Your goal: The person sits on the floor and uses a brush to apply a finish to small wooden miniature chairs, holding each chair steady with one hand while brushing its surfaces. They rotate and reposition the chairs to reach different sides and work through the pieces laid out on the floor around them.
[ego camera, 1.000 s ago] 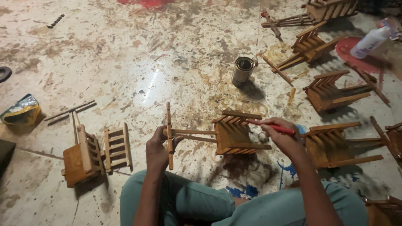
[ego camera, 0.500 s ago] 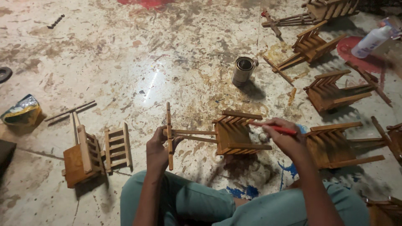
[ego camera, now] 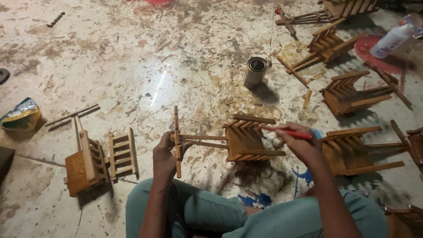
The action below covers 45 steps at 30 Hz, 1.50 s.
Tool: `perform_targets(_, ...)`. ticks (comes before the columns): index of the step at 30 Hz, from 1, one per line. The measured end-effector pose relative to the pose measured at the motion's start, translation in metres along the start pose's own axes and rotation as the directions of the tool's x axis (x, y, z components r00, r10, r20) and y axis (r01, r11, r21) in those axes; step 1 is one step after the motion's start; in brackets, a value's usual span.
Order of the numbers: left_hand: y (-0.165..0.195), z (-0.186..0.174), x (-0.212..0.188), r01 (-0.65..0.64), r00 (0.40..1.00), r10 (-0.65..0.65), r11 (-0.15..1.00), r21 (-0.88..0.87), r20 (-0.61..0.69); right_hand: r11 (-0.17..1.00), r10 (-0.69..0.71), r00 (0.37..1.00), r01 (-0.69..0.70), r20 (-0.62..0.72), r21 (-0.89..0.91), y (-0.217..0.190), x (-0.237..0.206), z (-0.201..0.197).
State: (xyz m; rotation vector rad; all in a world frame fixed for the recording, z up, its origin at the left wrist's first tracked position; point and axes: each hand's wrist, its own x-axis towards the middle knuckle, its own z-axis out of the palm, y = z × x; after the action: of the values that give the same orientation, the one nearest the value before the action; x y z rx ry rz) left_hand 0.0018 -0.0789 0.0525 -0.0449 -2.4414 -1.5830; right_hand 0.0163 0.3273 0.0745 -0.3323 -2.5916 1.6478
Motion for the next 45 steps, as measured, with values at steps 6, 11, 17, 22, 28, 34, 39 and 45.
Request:
perform_targets(6,-0.004,0.003,0.001,-0.037,0.999,0.037,0.999,-0.030,-0.009,0.985,0.174,0.985,-0.173,-0.020,0.025,-0.001,0.003,-0.003)
perform_targets(11,-0.005,0.003,0.002,-0.027,1.000,0.028,0.999,0.033,-0.013,0.994,0.074,0.994,-0.080,0.083,0.080,0.004,0.003,-0.005)
perform_targets(17,-0.003,0.003,0.001,-0.023,1.000,0.023,0.999,0.033,-0.010,0.995,0.061,0.987,-0.049,0.149,-0.081,0.001,-0.002,-0.007)
perform_targets(22,-0.004,0.002,0.000,-0.054,0.998,0.055,0.998,0.037,-0.013,0.996,0.085,0.996,-0.085,0.014,-0.013,-0.008,-0.006,-0.003)
perform_targets(28,-0.005,0.004,0.002,-0.038,0.999,0.039,0.999,0.033,-0.014,0.997,0.062,0.996,-0.064,0.058,0.035,-0.014,-0.008,-0.005)
perform_targets(34,0.000,0.002,-0.002,-0.045,0.999,0.045,0.999,0.012,-0.021,0.994,0.058,0.994,-0.066,0.093,0.083,-0.019,-0.008,-0.004)
perform_targets(39,0.003,0.001,-0.001,-0.053,0.998,0.054,0.998,0.038,-0.029,0.999,-0.011,1.000,0.010,0.020,0.034,-0.017,-0.008,-0.002)
perform_targets(45,0.000,0.002,-0.001,-0.088,0.995,0.089,0.995,0.037,-0.035,0.979,-0.033,0.993,0.009,0.115,0.205,-0.005,-0.002,-0.007)
